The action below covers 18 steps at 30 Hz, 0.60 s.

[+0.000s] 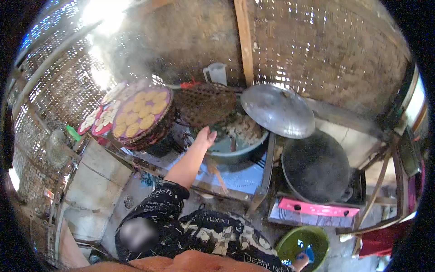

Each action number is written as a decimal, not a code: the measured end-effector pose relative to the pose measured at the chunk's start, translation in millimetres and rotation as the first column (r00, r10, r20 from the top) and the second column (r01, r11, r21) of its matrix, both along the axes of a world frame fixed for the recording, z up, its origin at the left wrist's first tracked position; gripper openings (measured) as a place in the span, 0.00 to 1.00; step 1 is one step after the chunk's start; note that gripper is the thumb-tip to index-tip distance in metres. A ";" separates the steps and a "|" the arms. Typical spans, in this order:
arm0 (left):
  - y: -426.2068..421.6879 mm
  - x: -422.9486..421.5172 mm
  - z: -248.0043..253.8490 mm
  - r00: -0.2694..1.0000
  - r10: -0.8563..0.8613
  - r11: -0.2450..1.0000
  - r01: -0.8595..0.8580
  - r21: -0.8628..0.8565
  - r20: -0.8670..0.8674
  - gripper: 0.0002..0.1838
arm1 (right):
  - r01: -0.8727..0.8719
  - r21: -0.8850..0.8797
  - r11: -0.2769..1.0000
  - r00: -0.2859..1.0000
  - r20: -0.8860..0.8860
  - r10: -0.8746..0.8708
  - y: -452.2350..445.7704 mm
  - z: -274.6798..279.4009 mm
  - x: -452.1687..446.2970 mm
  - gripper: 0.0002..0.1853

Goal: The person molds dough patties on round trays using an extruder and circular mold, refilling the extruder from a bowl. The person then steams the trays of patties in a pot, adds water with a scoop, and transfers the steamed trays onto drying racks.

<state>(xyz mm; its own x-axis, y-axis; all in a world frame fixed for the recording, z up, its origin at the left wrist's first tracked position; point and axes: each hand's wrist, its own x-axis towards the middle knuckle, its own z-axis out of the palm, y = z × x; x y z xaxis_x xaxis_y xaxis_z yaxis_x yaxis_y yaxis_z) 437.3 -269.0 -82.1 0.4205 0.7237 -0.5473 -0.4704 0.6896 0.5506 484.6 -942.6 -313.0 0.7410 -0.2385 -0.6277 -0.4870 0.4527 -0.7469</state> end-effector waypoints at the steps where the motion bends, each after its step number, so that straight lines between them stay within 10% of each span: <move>1: 8.8 -3.8 -2.2 0.997 -0.016 1.000 0.016 0.003 -0.074 0.16 | -0.036 -0.017 0.999 0.999 -0.001 0.036 9.0 0.4 6.4 0.06; 18: 79.1 29.8 -40.0 0.957 0.120 0.993 -0.110 -0.052 0.264 0.16 | -0.307 -0.240 0.921 0.948 0.015 0.319 142.1 47.6 -5.5 0.05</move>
<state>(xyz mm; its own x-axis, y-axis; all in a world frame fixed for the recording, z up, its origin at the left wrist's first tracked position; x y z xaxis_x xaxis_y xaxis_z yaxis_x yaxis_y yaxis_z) 467.1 -190.0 -122.0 0.4696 0.7572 -0.4539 -0.6737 0.6397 0.3701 479.1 -800.5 -265.4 0.8319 -0.1231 -0.5411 -0.5329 0.0950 -0.8408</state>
